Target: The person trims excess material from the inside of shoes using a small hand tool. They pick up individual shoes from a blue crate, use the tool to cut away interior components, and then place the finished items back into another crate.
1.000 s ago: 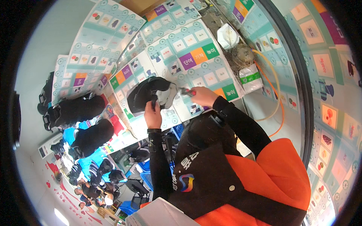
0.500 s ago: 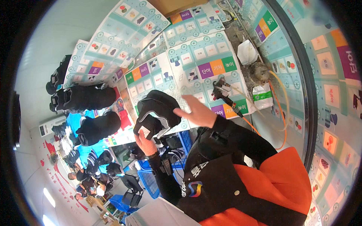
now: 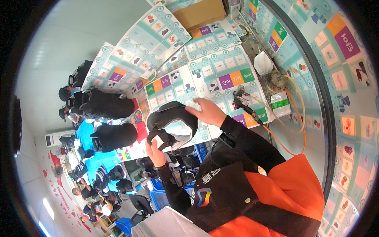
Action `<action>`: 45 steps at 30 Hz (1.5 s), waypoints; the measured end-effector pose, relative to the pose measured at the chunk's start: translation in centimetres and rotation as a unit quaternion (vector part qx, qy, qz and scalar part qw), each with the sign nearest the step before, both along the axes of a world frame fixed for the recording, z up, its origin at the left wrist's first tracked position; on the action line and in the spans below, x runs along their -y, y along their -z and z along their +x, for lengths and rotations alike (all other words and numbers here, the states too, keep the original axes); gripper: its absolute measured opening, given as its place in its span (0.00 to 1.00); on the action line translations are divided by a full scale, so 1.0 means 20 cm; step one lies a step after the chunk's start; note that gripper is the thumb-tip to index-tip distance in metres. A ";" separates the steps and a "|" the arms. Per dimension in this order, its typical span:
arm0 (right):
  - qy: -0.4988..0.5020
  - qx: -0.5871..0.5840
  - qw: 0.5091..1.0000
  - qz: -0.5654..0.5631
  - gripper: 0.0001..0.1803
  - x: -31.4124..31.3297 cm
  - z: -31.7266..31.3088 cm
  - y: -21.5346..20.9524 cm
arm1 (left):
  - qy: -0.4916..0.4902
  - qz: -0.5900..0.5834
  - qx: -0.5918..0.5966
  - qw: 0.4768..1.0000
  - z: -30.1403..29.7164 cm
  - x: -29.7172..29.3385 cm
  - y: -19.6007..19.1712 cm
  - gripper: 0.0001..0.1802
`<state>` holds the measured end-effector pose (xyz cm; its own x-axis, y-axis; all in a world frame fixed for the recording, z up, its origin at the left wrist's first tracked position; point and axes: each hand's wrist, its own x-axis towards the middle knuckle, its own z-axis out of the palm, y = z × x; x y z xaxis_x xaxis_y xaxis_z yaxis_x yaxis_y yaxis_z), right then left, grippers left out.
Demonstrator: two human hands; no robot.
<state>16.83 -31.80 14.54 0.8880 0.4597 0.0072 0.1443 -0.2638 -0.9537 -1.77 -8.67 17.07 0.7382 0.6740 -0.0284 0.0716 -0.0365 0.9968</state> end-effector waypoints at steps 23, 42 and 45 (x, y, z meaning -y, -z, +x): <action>-0.027 0.060 0.996 0.058 0.30 -0.11 0.03 -0.19 | 0.034 0.023 -0.004 0.999 0.06 -0.04 -0.15 0.18; -0.167 -0.182 0.961 0.125 0.45 0.00 -0.10 0.00 | -0.120 -0.256 0.003 0.959 0.10 0.02 -0.06 0.17; -0.162 -0.143 0.968 0.126 0.43 0.02 -0.11 0.07 | -0.125 -0.271 0.007 0.954 0.11 0.01 -0.01 0.15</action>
